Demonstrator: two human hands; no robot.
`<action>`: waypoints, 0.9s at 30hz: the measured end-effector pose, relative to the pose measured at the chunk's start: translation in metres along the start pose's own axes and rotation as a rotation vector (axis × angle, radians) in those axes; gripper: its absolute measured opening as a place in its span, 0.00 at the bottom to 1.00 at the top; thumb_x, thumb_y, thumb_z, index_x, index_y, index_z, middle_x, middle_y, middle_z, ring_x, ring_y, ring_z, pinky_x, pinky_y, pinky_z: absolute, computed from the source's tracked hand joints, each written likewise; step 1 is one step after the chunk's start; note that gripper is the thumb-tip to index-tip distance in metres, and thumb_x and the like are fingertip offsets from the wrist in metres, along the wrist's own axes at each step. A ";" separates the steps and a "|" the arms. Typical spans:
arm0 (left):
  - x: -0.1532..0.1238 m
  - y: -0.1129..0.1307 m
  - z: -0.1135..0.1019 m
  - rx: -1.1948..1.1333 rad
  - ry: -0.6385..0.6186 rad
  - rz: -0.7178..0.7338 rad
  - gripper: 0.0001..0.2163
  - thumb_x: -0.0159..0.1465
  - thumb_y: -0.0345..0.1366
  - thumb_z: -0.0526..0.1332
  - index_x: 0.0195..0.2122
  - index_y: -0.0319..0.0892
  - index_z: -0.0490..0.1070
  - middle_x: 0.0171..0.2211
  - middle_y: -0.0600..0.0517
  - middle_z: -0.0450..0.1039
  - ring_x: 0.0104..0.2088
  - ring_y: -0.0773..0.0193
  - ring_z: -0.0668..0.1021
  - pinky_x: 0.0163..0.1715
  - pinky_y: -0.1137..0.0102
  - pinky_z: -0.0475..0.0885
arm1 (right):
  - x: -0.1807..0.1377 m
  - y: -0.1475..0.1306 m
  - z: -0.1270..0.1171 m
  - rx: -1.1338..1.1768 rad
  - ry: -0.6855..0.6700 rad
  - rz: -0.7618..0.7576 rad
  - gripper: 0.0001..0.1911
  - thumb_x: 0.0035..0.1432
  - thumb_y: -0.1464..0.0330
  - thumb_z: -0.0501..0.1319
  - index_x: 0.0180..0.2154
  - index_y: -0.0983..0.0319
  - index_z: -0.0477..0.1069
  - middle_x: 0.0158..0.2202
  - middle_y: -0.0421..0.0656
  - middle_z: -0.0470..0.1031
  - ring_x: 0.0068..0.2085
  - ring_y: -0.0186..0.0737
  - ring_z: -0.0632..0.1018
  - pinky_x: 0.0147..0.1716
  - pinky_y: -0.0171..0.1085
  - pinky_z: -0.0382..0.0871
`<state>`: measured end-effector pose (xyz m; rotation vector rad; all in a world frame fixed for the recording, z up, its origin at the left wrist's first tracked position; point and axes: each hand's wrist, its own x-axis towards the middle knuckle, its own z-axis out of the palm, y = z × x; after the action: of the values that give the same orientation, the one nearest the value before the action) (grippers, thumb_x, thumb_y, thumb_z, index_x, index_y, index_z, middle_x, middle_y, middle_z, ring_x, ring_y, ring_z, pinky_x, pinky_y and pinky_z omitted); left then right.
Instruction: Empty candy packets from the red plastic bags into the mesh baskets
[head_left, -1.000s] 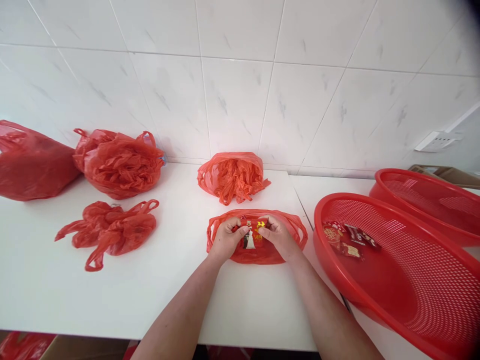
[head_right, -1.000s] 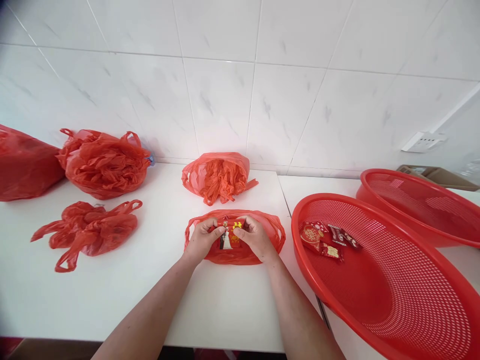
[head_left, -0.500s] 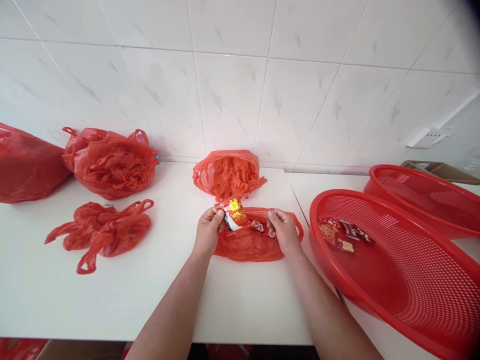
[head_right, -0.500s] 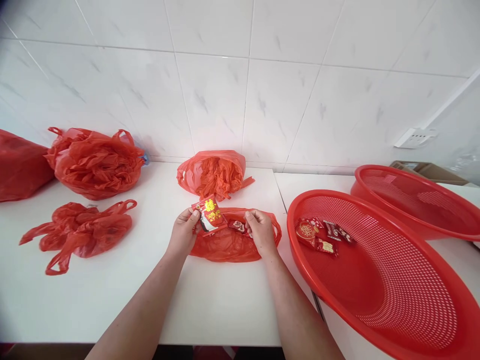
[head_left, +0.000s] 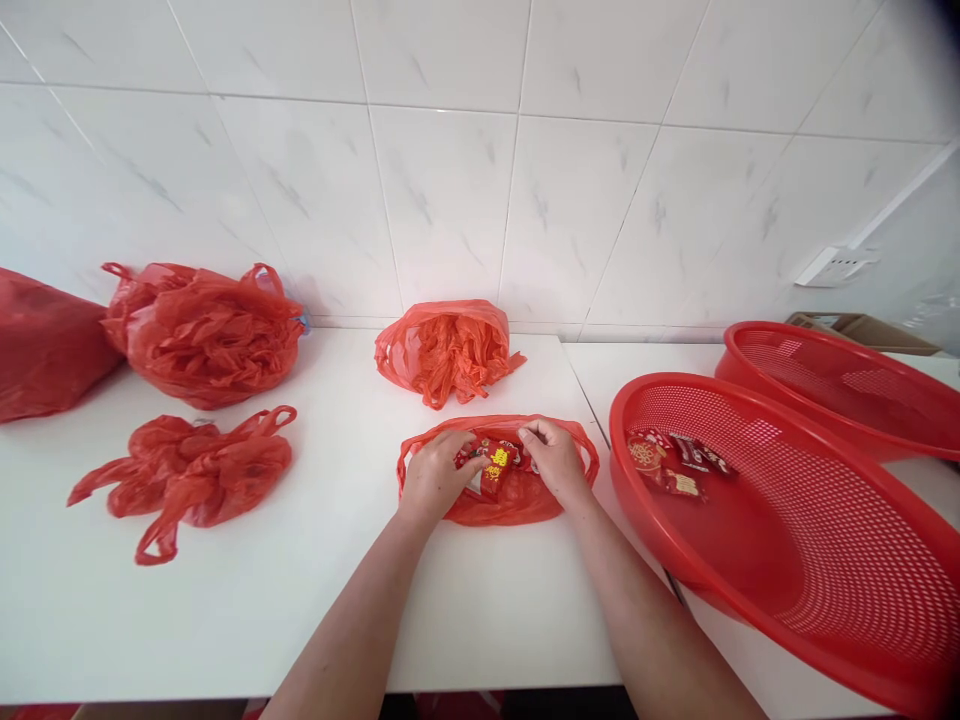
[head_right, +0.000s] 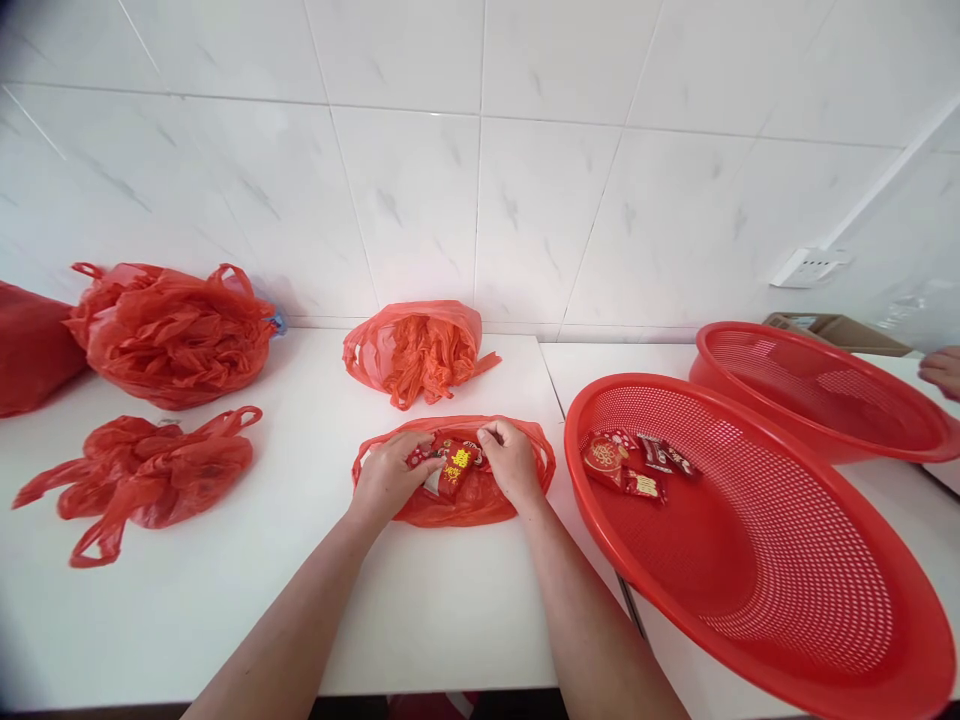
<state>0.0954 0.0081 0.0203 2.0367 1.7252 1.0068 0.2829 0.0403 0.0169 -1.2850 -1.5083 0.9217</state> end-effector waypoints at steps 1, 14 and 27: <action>-0.001 0.001 0.001 0.045 -0.027 0.006 0.13 0.56 0.46 0.63 0.40 0.48 0.73 0.38 0.54 0.75 0.38 0.61 0.76 0.36 0.68 0.69 | 0.000 0.000 0.001 -0.038 -0.005 -0.014 0.08 0.55 0.63 0.54 0.27 0.59 0.66 0.24 0.36 0.69 0.25 0.35 0.70 0.25 0.33 0.63; -0.012 0.018 0.014 0.329 -0.169 -0.031 0.15 0.53 0.37 0.62 0.43 0.45 0.68 0.45 0.49 0.70 0.34 0.60 0.75 0.24 0.70 0.63 | 0.001 0.003 -0.015 -0.415 -0.201 -0.021 0.22 0.47 0.79 0.54 0.44 0.58 0.70 0.45 0.40 0.75 0.46 0.38 0.75 0.45 0.36 0.66; -0.007 0.015 0.000 0.219 -0.087 0.134 0.10 0.53 0.24 0.53 0.30 0.45 0.69 0.30 0.52 0.74 0.30 0.62 0.74 0.24 0.70 0.59 | 0.000 0.002 -0.012 -0.464 -0.242 -0.122 0.24 0.45 0.80 0.56 0.45 0.58 0.68 0.44 0.42 0.75 0.44 0.40 0.75 0.41 0.36 0.67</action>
<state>0.1060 -0.0026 0.0275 2.3221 1.7403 0.7821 0.2952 0.0401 0.0181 -1.4185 -2.0527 0.6867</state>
